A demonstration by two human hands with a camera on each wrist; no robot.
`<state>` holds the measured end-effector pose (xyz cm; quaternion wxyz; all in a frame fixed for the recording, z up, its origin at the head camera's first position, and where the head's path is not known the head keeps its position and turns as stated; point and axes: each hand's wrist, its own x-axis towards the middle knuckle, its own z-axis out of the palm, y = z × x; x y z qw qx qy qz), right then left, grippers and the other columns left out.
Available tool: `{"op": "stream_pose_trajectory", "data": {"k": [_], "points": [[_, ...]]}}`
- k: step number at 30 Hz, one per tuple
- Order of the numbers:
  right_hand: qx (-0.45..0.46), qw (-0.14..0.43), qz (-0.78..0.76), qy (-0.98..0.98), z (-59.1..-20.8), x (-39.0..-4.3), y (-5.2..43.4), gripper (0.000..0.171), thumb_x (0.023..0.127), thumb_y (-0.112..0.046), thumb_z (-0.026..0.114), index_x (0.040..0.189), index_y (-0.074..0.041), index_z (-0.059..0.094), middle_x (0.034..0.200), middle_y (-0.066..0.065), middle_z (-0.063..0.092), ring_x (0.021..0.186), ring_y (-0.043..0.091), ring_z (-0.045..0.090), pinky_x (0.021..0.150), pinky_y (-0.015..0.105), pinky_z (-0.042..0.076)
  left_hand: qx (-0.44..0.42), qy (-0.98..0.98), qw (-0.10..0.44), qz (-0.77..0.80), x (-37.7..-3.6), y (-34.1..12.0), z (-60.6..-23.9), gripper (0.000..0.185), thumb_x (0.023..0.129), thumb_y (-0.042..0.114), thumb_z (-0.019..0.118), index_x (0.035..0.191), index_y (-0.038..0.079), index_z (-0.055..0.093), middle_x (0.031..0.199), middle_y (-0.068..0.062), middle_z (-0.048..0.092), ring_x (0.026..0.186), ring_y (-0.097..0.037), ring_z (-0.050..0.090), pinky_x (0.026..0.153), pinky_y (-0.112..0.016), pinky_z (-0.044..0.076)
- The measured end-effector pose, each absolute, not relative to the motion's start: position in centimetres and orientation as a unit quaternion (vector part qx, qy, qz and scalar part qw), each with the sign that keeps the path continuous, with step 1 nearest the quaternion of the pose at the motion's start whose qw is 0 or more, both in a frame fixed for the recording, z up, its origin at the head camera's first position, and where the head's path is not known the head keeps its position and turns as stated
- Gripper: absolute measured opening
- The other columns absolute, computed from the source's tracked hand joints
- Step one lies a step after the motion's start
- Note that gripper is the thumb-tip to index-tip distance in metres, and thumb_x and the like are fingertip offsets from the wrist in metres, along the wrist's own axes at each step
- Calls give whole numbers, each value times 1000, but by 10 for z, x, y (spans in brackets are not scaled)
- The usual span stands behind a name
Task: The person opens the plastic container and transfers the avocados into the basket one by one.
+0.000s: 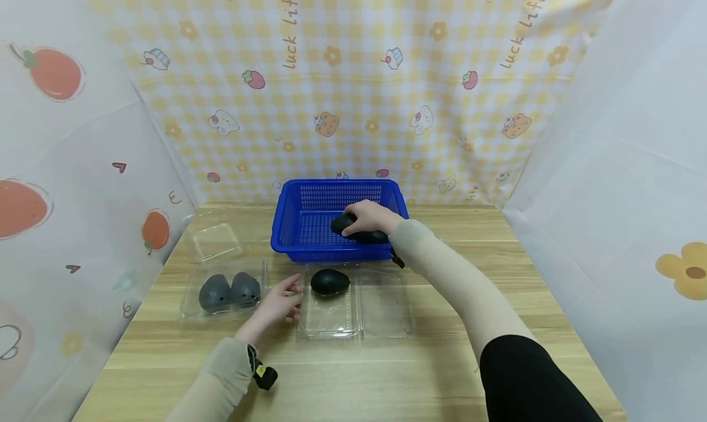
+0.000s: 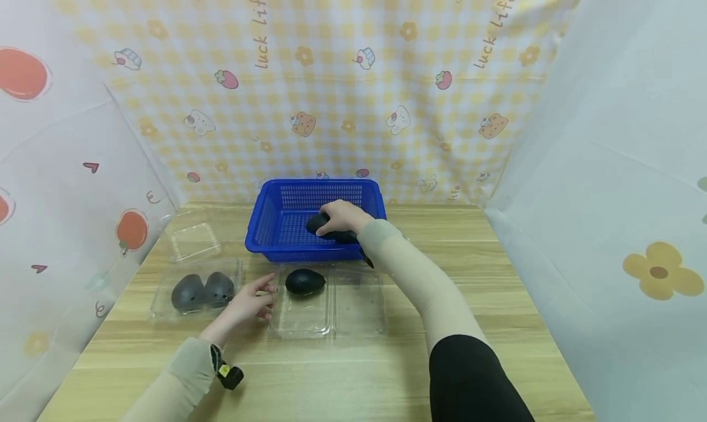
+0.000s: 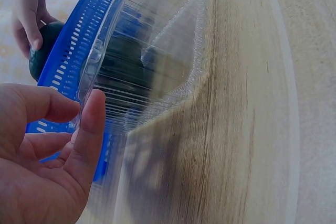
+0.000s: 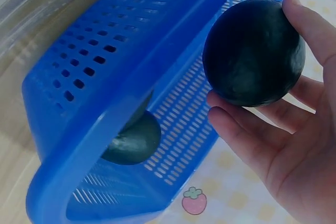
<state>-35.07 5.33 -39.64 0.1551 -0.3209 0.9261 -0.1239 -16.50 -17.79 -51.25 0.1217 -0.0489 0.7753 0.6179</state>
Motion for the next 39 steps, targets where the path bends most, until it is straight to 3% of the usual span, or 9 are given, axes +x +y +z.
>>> {"op": "stream_pose_trajectory", "data": {"k": [18, 30, 39], "points": [[-315, 161, -115, 928, -416, -353, 50, 58, 86, -48, 69, 132, -15, 57, 124, 6, 59, 103, 20, 56, 87, 38, 47, -52, 779, 115, 614, -160, -174, -507, 63, 88, -8, 50, 148, -6, 30, 112, -20, 48, 62, -20, 55, 54, -34, 55], [-314, 173, -99, 928, -418, -350, 45, 60, 87, -49, 68, 134, -13, 57, 129, 7, 58, 112, 22, 55, 92, 39, 46, -57, 780, 114, 613, -160, -174, -506, 62, 90, -7, 51, 148, -4, 31, 114, -20, 48, 61, -20, 54, 56, -38, 56], [-318, 189, -90, 925, -424, -354, 43, 65, 88, -48, 66, 138, -9, 53, 136, 10, 54, 123, 26, 49, 101, 40, 42, -56, 779, 111, 614, -162, -175, -510, 63, 89, -8, 50, 149, -4, 30, 115, -21, 49, 60, -18, 55, 54, -34, 55]]}}
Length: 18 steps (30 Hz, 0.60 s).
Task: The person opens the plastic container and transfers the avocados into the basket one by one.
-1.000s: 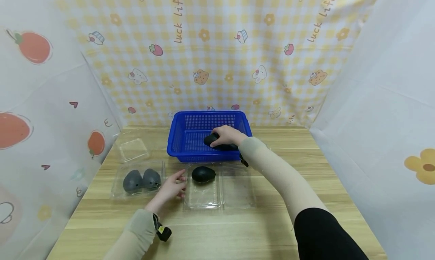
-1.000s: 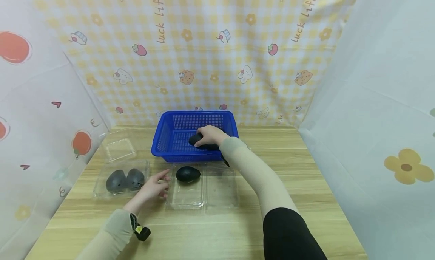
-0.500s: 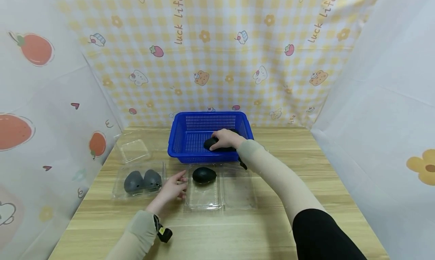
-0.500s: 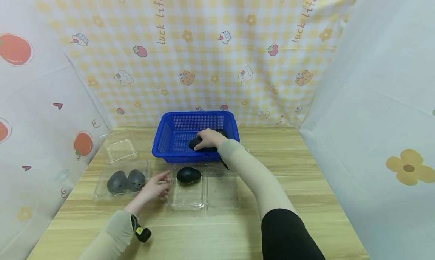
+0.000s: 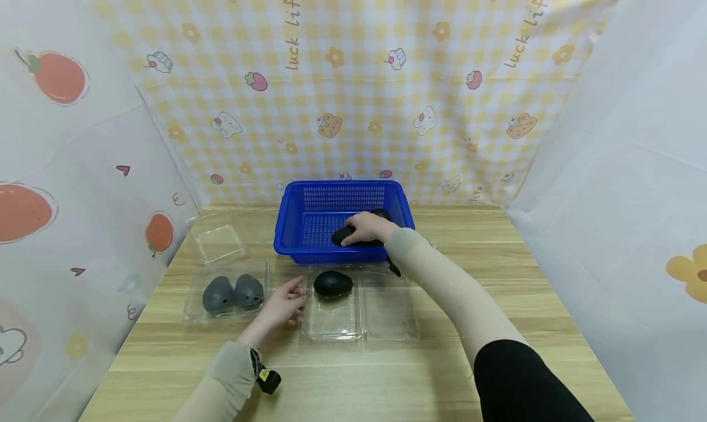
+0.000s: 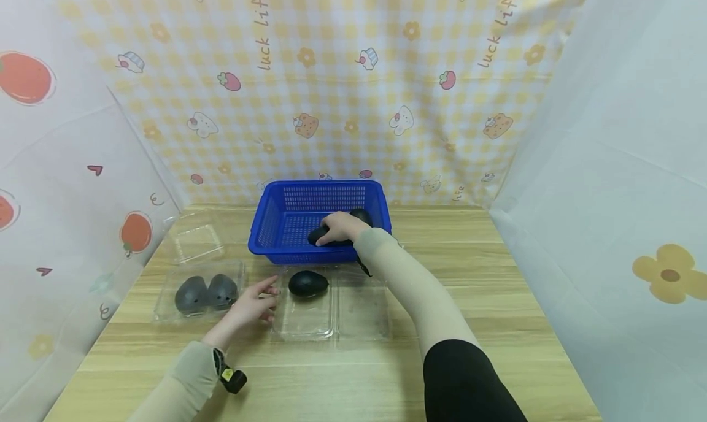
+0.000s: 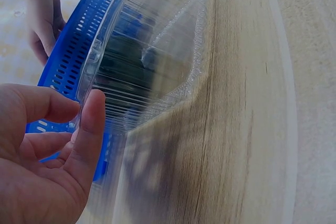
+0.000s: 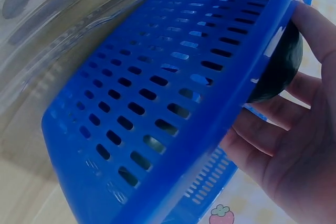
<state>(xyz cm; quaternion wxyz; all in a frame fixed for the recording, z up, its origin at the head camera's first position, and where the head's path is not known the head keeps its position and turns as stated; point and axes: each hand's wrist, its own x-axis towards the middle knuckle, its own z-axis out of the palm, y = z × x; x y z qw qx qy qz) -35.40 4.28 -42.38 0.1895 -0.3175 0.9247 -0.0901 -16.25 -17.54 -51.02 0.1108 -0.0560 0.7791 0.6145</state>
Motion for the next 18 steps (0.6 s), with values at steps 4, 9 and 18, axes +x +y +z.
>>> {"op": "stream_pose_trajectory", "data": {"k": [4, 9, 18], "points": [[-313, 196, -88, 925, -427, -356, 42, 66, 89, -48, 66, 140, -9, 51, 138, 10, 52, 126, 26, 48, 102, 41, 41, -56, 779, 111, 615, -163, -176, -511, 64, 88, -8, 50, 149, -4, 30, 115, -21, 49, 60, -17, 55, 54, -34, 55], [-312, 200, -95, 924, -432, -358, 42, 65, 89, -48, 66, 139, -9, 52, 137, 10, 53, 123, 25, 50, 100, 40, 43, -57, 780, 112, 613, -161, -176, -508, 64, 88, -8, 50, 149, -4, 30, 115, -21, 49, 59, -18, 55, 54, -35, 55], [-307, 196, -96, 926, -439, -359, 44, 59, 88, -48, 66, 134, -12, 57, 133, 8, 56, 121, 23, 51, 100, 39, 43, -55, 783, 117, 609, -162, -176, -506, 63, 89, -9, 49, 148, -8, 27, 117, -27, 48, 61, -21, 55, 59, -43, 57]]}}
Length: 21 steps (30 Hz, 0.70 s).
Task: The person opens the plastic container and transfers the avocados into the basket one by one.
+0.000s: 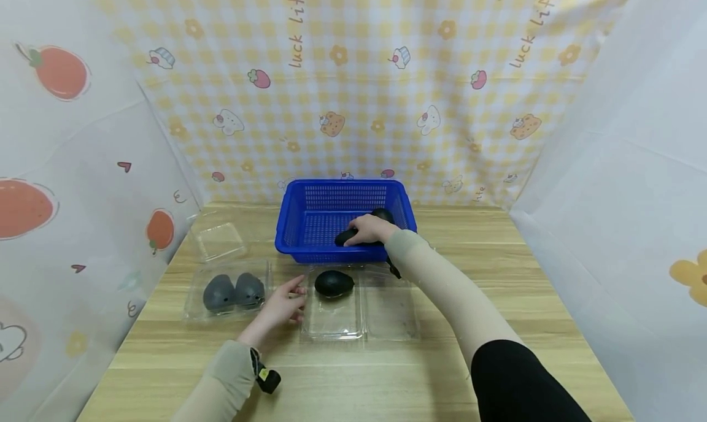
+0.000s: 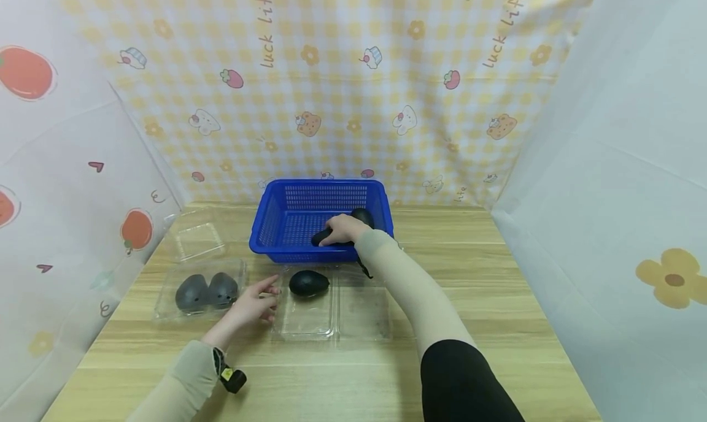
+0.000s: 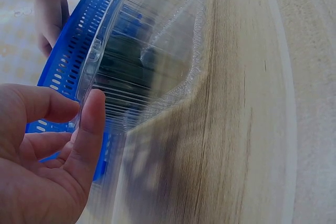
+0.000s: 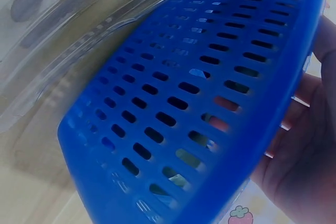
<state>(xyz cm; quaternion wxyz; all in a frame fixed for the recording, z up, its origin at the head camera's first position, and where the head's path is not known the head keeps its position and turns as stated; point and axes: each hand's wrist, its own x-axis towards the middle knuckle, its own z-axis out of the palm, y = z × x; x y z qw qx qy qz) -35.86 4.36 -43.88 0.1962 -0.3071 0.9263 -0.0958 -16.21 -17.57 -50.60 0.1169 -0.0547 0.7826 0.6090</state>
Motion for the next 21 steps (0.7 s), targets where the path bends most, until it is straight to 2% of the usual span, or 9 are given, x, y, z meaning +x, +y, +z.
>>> {"op": "stream_pose_trajectory", "data": {"k": [8, 14, 19, 21], "points": [[-304, 199, -99, 927, -442, -360, 41, 59, 89, -47, 66, 135, -11, 57, 135, 8, 55, 125, 25, 49, 103, 40, 41, -60, 783, 117, 608, -162, -177, -507, 65, 88, -8, 50, 149, -4, 30, 117, -22, 49, 57, -18, 54, 55, -36, 56], [-304, 205, -83, 927, -449, -361, 39, 60, 91, -46, 63, 138, -10, 54, 138, 8, 53, 127, 23, 48, 104, 39, 41, -60, 781, 118, 610, -164, -178, -510, 64, 88, -7, 51, 149, -3, 31, 116, -21, 50, 60, -18, 55, 54, -34, 55], [-295, 212, -86, 928, -453, -364, 39, 60, 90, -47, 65, 136, -10, 56, 137, 8, 54, 126, 24, 49, 104, 38, 40, -61, 780, 118, 611, -164, -178, -512, 64, 89, -6, 51, 149, -2, 31, 114, -19, 50, 59, -18, 55, 53, -32, 55], [-302, 208, -82, 927, -453, -363, 39, 58, 89, -48, 65, 132, -10, 60, 132, 8, 57, 122, 24, 52, 100, 38, 43, -62, 781, 117, 610, -164, -178, -512, 64, 89, -6, 51, 149, -1, 31, 114, -19, 50, 58, -18, 55, 53, -32, 55]]}}
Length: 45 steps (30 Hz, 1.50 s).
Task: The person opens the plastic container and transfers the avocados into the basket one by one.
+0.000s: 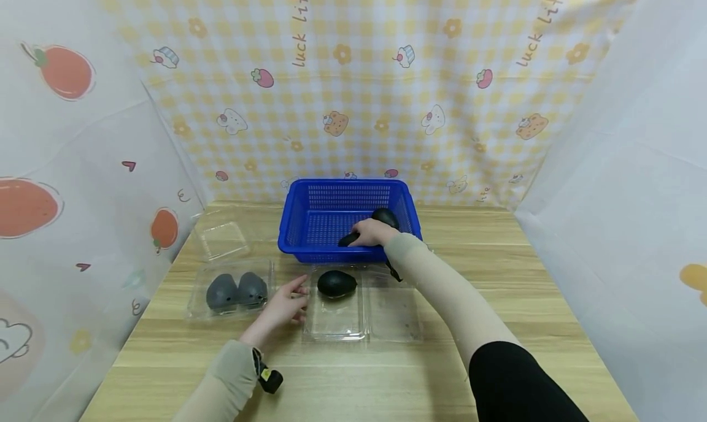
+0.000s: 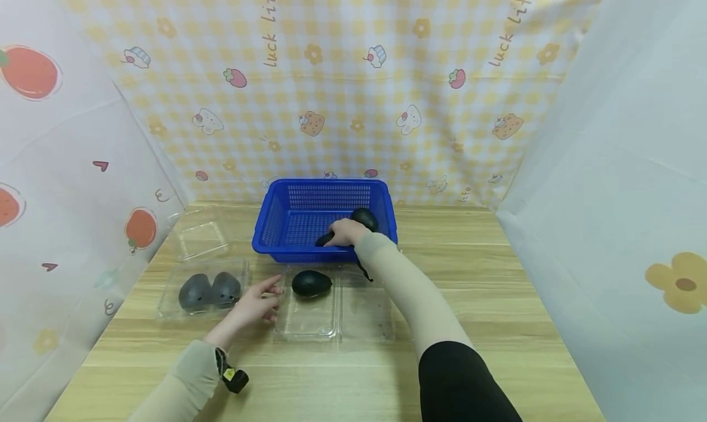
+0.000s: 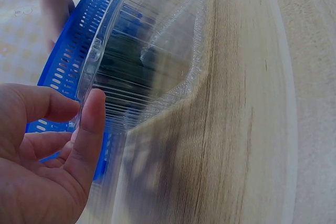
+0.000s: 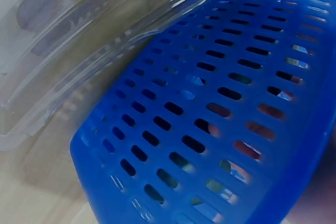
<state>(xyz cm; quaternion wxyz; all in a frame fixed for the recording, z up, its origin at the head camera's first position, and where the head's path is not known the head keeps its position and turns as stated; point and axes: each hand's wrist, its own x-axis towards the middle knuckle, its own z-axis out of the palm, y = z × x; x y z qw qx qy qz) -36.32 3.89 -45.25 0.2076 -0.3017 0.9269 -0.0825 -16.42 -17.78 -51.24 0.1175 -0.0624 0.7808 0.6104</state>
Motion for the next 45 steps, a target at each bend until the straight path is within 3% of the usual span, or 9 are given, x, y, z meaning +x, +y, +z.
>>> {"op": "stream_pose_trajectory", "data": {"k": [27, 45], "points": [[-293, 207, -84, 930, -454, -358, 42, 51, 94, -36, 63, 136, -9, 56, 137, 9, 54, 127, 25, 48, 105, 39, 40, -65, 781, 118, 610, -165, -176, -513, 65, 87, -7, 51, 149, -1, 32, 117, -20, 51, 56, -18, 55, 53, -35, 55], [-286, 221, -79, 929, -458, -361, 43, 54, 95, -42, 60, 139, -11, 54, 140, 9, 51, 131, 26, 44, 107, 41, 37, -67, 779, 120, 612, -166, -177, -513, 65, 87, -8, 50, 149, -1, 32, 115, -18, 50, 55, -18, 54, 53, -33, 54]]}}
